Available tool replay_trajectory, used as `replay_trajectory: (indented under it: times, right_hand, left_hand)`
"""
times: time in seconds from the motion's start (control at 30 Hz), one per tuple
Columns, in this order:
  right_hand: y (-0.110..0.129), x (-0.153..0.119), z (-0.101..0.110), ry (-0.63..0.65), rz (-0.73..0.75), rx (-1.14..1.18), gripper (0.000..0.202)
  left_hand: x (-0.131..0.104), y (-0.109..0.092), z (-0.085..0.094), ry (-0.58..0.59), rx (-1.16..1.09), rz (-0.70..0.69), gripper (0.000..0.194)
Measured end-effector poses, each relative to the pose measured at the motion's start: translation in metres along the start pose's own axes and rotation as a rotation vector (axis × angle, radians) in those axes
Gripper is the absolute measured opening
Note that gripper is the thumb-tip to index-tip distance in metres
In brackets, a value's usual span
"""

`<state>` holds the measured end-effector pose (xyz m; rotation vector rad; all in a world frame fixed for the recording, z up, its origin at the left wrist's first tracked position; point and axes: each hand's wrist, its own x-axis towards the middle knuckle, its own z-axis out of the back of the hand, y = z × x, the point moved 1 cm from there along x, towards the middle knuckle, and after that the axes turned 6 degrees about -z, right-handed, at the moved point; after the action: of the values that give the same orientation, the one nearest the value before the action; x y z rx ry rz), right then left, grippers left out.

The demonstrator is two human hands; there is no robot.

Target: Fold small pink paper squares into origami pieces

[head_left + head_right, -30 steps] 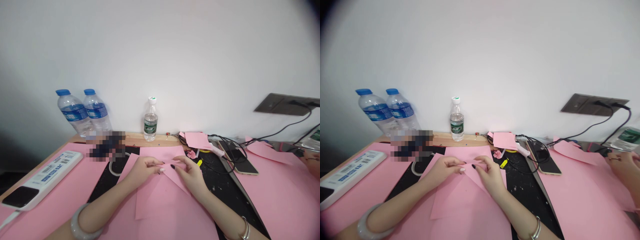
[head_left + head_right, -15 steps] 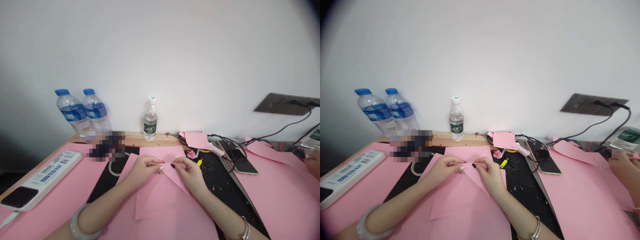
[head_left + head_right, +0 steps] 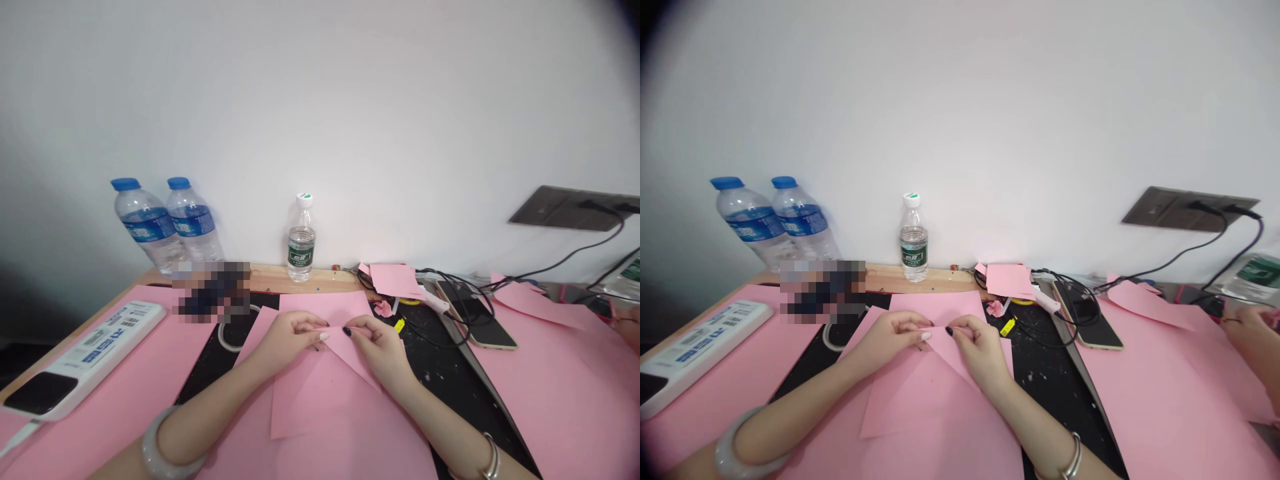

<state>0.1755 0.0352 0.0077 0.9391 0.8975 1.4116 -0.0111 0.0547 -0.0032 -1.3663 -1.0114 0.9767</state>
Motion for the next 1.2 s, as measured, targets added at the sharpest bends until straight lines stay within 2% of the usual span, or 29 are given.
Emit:
replay_trajectory:
  times: [0.1, 0.17, 0.37, 0.47, 0.63, 0.73, 0.83, 0.97, 1.07, 1.2]
  right_hand:
    - [0.000, 0.001, 0.001, 0.011, 0.001, 0.017, 0.009]
    - [0.000, 0.003, 0.001, 0.016, 0.006, 0.067, 0.007]
    - [-0.006, 0.009, -0.002, 0.098, -0.150, 0.383, 0.021]
    - [-0.009, 0.009, -0.002, 0.098, -0.177, 0.464, 0.023]
    - [-0.014, 0.010, 0.001, 0.018, -0.201, 0.641, 0.024]
    - [-0.014, 0.010, 0.001, 0.024, -0.205, 0.694, 0.021]
    - [-0.011, 0.008, -0.004, 0.085, -0.190, 0.615, 0.023]
    - [-0.007, 0.001, -0.012, 0.199, -0.184, 0.401, 0.036]
    - [-0.006, -0.004, -0.017, 0.254, -0.170, 0.374, 0.038]
    - [-0.006, -0.006, -0.020, 0.257, -0.160, 0.372, 0.038]
  left_hand:
    - [0.000, 0.001, 0.000, 0.081, 0.037, -0.002, 0.016]
    - [0.000, 0.000, 0.001, 0.082, 0.051, -0.018, 0.013]
    - [0.004, -0.005, 0.010, -0.207, 0.059, -0.147, 0.014]
    - [0.005, -0.006, 0.012, -0.254, -0.012, -0.141, 0.017]
    - [0.005, -0.005, 0.009, -0.112, 0.008, -0.093, 0.014]
    - [0.003, -0.002, 0.005, -0.003, 0.015, -0.054, 0.014]
    - [-0.001, 0.003, 0.000, 0.106, 0.021, -0.032, 0.020]
    - [-0.007, 0.004, -0.008, 0.200, 0.028, -0.007, 0.021]
    - [-0.011, 0.004, -0.013, 0.245, -0.022, -0.001, 0.022]
    - [-0.014, 0.003, -0.016, 0.274, -0.067, 0.050, 0.023]
